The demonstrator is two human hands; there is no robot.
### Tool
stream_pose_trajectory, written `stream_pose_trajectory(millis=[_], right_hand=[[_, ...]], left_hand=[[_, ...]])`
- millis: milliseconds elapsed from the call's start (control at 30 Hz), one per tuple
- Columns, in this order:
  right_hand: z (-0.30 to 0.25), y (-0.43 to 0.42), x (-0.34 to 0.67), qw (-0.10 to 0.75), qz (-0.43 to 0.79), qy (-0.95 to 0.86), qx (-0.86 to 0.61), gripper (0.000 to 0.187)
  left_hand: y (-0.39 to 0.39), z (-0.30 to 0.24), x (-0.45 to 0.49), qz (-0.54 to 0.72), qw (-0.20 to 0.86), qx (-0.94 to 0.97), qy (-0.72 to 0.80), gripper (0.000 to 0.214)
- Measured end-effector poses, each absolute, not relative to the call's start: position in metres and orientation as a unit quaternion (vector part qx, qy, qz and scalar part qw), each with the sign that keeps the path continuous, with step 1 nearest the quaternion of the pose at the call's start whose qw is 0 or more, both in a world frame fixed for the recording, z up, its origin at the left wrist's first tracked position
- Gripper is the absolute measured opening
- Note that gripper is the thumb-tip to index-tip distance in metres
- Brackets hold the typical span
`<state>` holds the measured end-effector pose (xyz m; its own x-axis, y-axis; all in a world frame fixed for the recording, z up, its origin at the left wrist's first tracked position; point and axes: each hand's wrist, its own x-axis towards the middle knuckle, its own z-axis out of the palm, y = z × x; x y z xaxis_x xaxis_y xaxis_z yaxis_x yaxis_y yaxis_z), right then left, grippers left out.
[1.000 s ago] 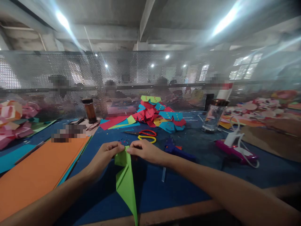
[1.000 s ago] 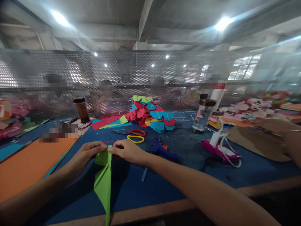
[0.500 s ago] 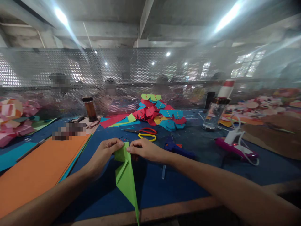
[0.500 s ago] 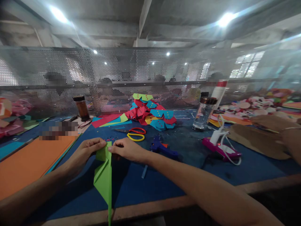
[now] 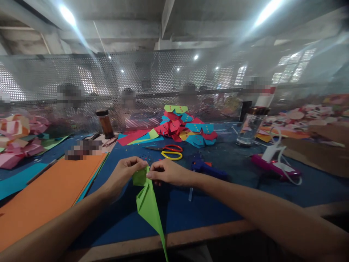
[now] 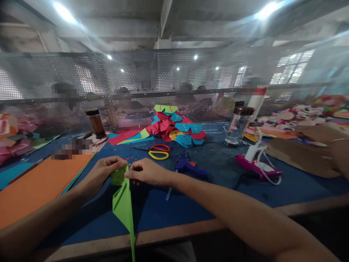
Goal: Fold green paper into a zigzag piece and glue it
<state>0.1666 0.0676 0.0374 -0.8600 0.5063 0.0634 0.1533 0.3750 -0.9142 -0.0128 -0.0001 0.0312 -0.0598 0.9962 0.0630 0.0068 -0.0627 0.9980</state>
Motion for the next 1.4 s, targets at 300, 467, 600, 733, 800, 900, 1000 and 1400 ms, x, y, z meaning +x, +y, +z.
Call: stream_pose_trajectory(millis=[300, 467, 600, 733, 800, 900, 1000, 1400], right_hand=[[0.0356, 0.0674, 0.1692, 0.144, 0.504, -0.834, -0.171, 0.035], [0.0372, 0.0675, 0.1698, 0.141, 0.511, -0.830, -0.173, 0.037], [0.0371, 0.0660, 0.1703, 0.129, 0.506, -0.835, -0.172, 0.037], [0.0374, 0.0668, 0.1703, 0.142, 0.498, -0.836, -0.182, 0.036], [0.0378, 0.0680, 0.1704, 0.148, 0.495, -0.836, -0.187, 0.034], [0.0380, 0.0694, 0.1706, 0.145, 0.493, -0.837, -0.187, 0.034], [0.0378, 0.0698, 0.1706, 0.145, 0.492, -0.838, -0.184, 0.037], [0.0373, 0.0707, 0.1711, 0.153, 0.489, -0.839, -0.184, 0.040]], left_hand=[[0.0025, 0.0311, -0.0140, 0.541, 0.427, 0.525, 0.499, 0.035], [0.0024, 0.0290, -0.0133, 0.547, 0.409, 0.525, 0.508, 0.035], [0.0023, 0.0286, -0.0139, 0.549, 0.391, 0.528, 0.516, 0.035], [0.0029, 0.0289, -0.0151, 0.548, 0.399, 0.523, 0.517, 0.037], [0.0033, 0.0292, -0.0158, 0.552, 0.394, 0.526, 0.514, 0.040], [0.0031, 0.0302, -0.0163, 0.553, 0.394, 0.528, 0.510, 0.039], [0.0021, 0.0312, -0.0158, 0.558, 0.399, 0.517, 0.512, 0.038], [0.0030, 0.0327, -0.0147, 0.583, 0.382, 0.499, 0.515, 0.043]])
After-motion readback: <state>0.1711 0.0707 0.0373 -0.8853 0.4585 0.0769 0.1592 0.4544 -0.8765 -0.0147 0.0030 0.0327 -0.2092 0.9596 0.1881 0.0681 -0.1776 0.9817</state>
